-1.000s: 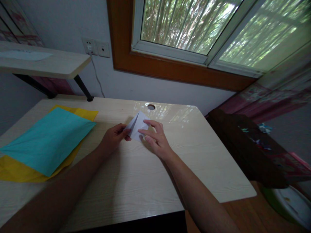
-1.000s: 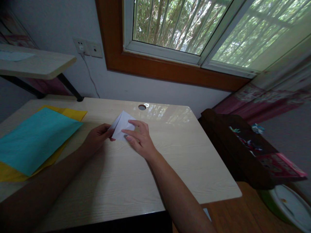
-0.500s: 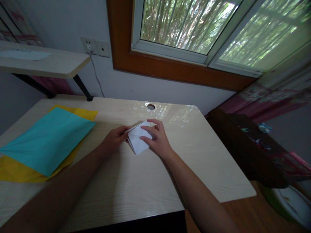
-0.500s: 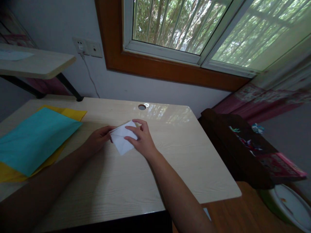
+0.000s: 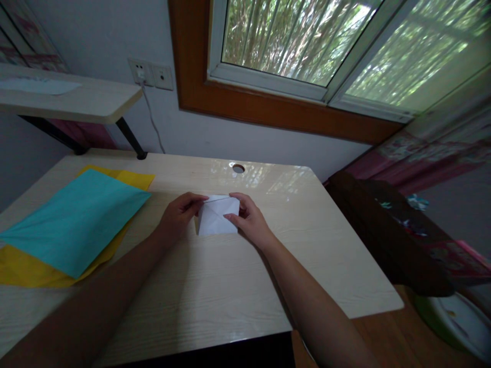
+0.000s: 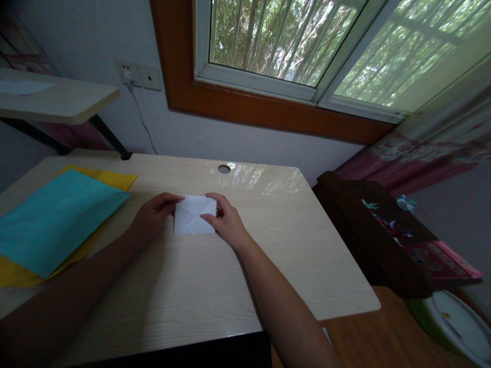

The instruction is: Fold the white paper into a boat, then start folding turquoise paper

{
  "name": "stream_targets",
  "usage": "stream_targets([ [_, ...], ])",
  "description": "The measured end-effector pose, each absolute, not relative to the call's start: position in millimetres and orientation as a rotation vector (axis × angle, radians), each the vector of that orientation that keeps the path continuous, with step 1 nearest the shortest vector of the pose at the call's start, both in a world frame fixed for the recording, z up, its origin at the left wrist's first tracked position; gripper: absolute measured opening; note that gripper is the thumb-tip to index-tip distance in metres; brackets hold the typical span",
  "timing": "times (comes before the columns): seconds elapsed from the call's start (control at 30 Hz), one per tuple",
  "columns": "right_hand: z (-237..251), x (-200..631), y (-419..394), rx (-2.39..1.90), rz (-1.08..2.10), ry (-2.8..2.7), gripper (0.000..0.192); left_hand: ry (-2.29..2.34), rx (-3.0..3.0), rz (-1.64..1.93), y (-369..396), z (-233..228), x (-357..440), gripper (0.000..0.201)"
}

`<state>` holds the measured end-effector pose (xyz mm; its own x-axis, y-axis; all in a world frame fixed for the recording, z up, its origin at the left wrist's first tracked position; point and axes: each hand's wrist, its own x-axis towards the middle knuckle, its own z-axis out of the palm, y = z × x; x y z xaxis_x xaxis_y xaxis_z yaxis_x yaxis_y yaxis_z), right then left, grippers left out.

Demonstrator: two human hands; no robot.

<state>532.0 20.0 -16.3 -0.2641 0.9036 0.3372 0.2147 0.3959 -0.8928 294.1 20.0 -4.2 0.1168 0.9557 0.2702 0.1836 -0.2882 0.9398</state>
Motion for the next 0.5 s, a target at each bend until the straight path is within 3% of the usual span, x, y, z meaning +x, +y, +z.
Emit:
stream_targets([
  [0.13, -16.4, 531.4, 22.0, -0.969, 1.115, -1.495, 0.043, 1.101, 1.616, 1.29, 22.0, -4.6, 294.3, 0.023],
  [0.5, -9.9, 532.9, 22.8, -1.062, 0.93, -1.42, 0.025, 0.914, 1.296, 0.97, 21.4, -3.5, 295.7, 0.05],
])
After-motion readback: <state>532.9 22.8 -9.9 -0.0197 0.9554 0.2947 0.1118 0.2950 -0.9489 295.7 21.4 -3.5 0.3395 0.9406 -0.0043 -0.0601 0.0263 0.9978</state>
